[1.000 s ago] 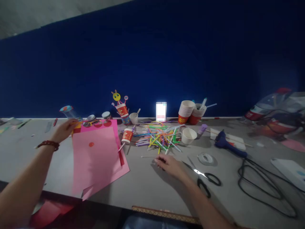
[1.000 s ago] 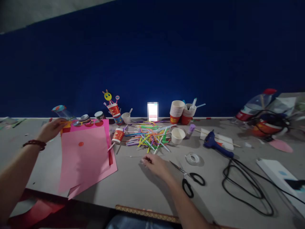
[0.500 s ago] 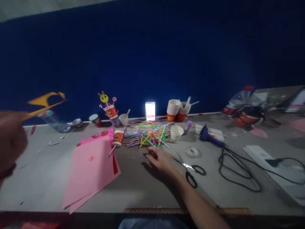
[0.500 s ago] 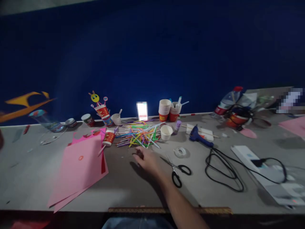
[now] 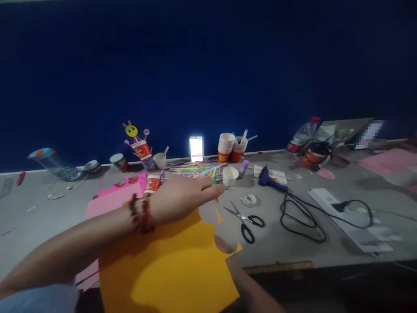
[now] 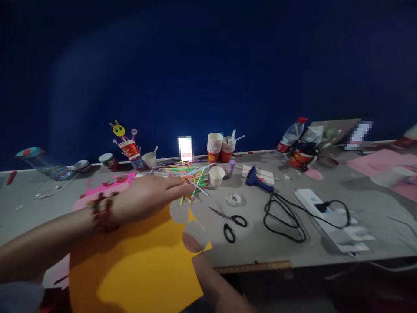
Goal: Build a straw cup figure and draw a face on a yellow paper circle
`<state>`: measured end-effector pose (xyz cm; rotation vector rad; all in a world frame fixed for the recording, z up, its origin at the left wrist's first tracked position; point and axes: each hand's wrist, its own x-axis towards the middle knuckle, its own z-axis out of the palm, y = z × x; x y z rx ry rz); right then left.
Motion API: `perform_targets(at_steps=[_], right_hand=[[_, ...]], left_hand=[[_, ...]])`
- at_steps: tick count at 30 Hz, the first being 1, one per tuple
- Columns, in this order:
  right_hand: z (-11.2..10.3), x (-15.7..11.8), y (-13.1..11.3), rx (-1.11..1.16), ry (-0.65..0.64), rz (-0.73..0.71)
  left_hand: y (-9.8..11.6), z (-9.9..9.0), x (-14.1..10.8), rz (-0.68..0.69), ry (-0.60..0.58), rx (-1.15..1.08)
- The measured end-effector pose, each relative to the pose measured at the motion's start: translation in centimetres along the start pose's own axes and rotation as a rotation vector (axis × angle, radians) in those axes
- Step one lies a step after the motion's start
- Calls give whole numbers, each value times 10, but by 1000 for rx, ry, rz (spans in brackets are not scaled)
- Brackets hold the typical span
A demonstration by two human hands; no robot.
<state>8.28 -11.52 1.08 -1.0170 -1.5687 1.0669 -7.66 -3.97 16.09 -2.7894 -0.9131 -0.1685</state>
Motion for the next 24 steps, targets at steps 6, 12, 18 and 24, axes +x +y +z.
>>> perform_targets(at_steps=[6, 12, 18, 24], right_hand=[[-43, -31, 46, 366, -83, 449], [-64, -49, 76, -245, -96, 338], [-56, -41, 72, -558, -206, 241], [-62, -2, 56, -810, -280, 101]], left_hand=[[-9, 139, 22, 57, -3, -404], [28, 167, -10, -261, 198, -415], [67, 180, -78, -184, -54, -333], [42, 195, -94, -102, -120, -318]])
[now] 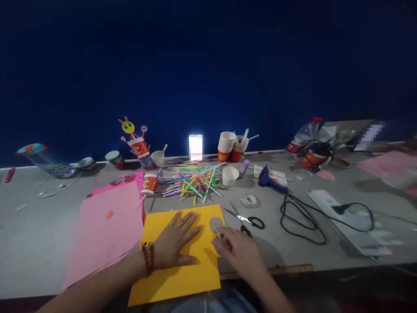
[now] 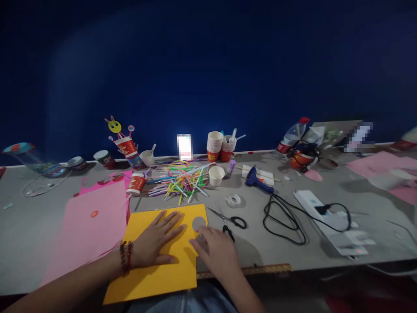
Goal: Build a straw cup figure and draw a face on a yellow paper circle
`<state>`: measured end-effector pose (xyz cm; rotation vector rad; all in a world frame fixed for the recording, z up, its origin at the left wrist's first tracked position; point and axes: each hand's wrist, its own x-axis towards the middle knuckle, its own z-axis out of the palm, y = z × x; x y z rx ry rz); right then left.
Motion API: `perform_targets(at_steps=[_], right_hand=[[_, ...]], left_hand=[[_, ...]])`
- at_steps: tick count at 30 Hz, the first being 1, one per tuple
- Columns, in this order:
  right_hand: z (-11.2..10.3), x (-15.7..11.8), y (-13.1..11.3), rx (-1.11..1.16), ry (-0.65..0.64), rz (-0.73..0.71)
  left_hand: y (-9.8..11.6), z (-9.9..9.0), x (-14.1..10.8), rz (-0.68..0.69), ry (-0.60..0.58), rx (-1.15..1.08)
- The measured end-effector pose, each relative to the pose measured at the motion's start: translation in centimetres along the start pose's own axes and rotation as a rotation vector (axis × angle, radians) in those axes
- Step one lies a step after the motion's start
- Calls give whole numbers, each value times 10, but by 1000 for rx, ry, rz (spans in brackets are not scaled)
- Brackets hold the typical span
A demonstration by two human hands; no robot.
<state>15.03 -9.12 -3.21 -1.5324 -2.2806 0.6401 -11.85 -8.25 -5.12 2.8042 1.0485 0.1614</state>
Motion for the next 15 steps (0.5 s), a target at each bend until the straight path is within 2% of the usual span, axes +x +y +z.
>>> perform_targets(at_steps=[3, 6, 11, 15], right_hand=[[-10, 23, 7, -70, 131, -135], [-9, 36, 16, -127, 139, -182], [2, 35, 23, -156, 159, -223], [-8, 38, 33, -93, 217, -227]], left_hand=[[-5, -1, 0, -8, 4, 12], [-3, 0, -5, -30, 20, 31], [-2, 1, -2, -82, 65, 17], [-6, 4, 18, -116, 161, -31]])
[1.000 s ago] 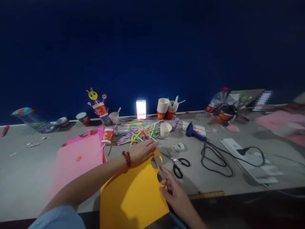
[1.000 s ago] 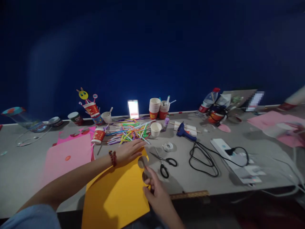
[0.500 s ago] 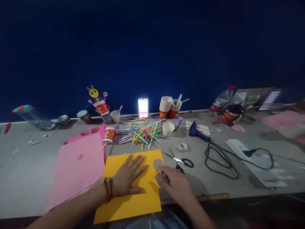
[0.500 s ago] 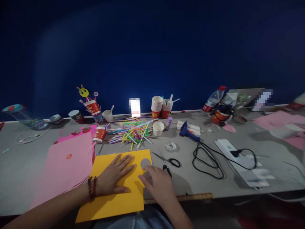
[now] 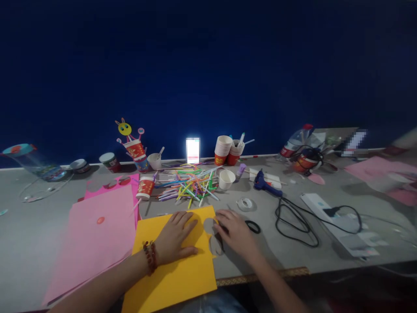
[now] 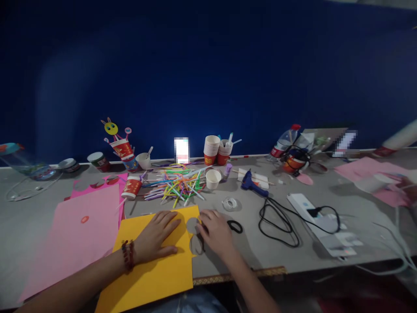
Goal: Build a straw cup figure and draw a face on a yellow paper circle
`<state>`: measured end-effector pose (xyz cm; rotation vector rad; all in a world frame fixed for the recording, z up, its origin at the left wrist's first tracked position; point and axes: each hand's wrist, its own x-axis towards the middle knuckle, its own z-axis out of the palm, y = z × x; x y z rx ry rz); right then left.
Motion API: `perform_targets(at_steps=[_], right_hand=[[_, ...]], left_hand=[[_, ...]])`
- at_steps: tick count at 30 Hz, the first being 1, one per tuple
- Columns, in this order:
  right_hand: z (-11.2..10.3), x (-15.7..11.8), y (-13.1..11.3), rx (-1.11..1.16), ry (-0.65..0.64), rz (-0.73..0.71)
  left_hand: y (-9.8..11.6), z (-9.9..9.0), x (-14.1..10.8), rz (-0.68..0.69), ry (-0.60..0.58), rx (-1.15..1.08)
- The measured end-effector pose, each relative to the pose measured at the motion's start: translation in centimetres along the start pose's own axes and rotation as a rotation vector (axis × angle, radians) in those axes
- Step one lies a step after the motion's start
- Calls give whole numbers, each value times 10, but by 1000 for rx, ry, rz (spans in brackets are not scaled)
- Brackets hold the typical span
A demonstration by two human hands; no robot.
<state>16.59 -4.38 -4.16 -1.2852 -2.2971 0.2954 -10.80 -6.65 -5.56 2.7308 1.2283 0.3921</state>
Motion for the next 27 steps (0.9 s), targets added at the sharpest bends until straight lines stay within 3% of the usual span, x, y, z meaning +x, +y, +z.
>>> perform_targets(at_steps=[4, 6, 10, 13, 18, 22, 27], right_hand=[[-24, 27, 29, -54, 257, 95], [-32, 49, 44, -79, 322, 147], [-31, 92, 65, -105, 236, 252], [-22, 109, 70, -67, 169, 273], [-21, 98, 52, 147, 250, 188], [-20, 79, 16, 536, 41, 65], [-3, 71, -6, 540, -96, -9]], left_hand=[[-3, 8, 13, 18, 29, -7], [-4, 8, 16, 22, 10, -6], [-6, 3, 16, 25, -48, 9], [-8, 0, 10, 18, -69, 18], [-14, -1, 1, 31, -68, -11], [-17, -5, 7, 95, -44, -66], [-17, -5, 12, 12, 56, -204]])
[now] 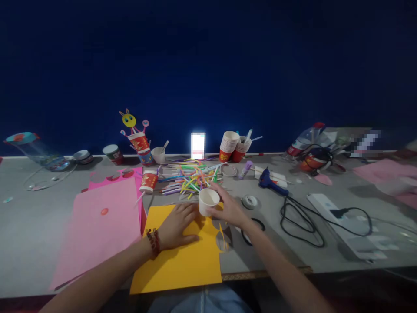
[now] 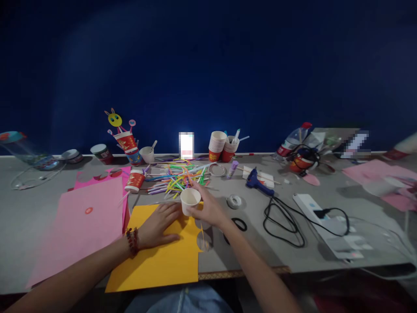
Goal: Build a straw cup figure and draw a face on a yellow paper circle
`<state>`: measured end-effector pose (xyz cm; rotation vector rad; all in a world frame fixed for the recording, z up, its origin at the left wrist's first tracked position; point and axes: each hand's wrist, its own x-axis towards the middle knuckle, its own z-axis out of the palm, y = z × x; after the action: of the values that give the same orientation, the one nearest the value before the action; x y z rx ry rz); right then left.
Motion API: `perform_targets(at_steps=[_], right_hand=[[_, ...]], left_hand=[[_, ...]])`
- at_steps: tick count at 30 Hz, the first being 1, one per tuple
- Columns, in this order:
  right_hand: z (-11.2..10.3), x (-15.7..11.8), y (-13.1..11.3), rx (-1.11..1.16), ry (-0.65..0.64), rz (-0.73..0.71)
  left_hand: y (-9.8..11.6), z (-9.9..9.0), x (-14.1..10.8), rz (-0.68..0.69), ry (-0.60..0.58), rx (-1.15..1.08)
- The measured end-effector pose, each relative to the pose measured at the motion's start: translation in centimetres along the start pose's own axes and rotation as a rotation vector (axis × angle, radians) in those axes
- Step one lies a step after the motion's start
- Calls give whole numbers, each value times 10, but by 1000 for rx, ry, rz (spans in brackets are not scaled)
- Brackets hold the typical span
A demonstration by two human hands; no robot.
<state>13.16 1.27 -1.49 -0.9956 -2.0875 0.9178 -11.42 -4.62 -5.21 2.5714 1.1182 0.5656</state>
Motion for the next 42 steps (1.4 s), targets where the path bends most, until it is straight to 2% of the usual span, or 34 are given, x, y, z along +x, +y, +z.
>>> perform_targets(at_steps=[4, 6, 12, 15, 20, 25, 29, 32, 35, 38, 39, 42], right_hand=[[9, -3, 8, -27, -45, 6], [9, -5, 9, -32, -67, -7], [6, -11, 10, -60, -126, -10], [-1, -14, 16, -65, -186, -31], [-16, -22, 29, 39, -177, -74], [-16, -25, 38, -118, -180, -16], [-9, -24, 39, -127, -146, -63], [-10, -24, 39, -221, -115, -109], [-28, -29, 41, -356, 47, -71], [-58, -41, 50, -517, 245, 82], [-67, -46, 55, -575, 252, 124], [-82, -61, 69, -685, 159, 187]], left_hand=[[-1, 3, 0, -258, 207, -250], [1, 3, 4, -329, 262, -353], [11, 8, 32, -209, 213, -429], [12, 15, 40, -192, 223, -448], [14, 16, 42, -200, 243, -464], [17, 11, 45, -194, 226, -426], [14, 16, 44, -215, 227, -413], [13, 20, 41, -226, 229, -442], [15, 17, 39, -245, 277, -455], [19, 6, 44, -303, 298, -417], [21, 1, 49, -316, 287, -391], [29, -5, 81, -270, 277, -278]])
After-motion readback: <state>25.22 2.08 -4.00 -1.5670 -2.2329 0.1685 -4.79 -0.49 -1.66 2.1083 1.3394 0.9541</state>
